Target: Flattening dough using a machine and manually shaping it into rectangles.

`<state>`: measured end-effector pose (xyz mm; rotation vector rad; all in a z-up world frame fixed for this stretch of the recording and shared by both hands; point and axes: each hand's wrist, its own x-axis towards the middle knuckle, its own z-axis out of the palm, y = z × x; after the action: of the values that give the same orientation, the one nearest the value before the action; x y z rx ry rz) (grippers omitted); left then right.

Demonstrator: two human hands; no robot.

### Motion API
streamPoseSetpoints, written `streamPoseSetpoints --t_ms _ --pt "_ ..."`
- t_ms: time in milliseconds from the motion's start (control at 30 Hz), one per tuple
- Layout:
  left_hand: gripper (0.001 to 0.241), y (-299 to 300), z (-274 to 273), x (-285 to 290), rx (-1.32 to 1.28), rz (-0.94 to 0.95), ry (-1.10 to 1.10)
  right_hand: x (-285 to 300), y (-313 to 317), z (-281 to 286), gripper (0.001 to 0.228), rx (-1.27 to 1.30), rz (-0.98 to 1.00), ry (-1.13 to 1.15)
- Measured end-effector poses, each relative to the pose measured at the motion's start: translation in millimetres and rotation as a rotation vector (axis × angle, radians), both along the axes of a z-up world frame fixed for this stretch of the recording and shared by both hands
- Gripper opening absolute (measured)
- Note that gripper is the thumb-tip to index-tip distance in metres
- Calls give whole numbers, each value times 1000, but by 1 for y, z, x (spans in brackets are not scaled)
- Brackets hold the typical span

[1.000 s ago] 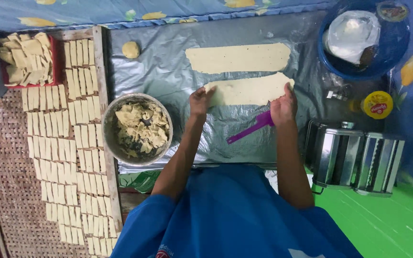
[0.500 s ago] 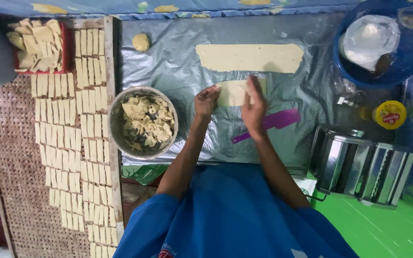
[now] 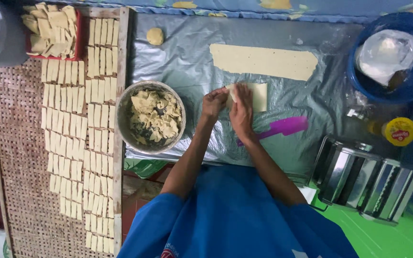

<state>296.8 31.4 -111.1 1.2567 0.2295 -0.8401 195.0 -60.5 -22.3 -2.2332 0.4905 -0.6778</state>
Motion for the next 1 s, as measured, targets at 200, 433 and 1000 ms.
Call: streamPoseSetpoints --t_ms 200,433,1000 --pt "24 -3 24 3 4 12 47 6 -8 -58 54 -163 -29 17" --pt "27 2 -20 0 -143 19 -19 8 -7 -6 57 -186 60 285" --pt "30 -13 21 -12 447 -25 -460 -113 -157 -74 52 774 -697 65"
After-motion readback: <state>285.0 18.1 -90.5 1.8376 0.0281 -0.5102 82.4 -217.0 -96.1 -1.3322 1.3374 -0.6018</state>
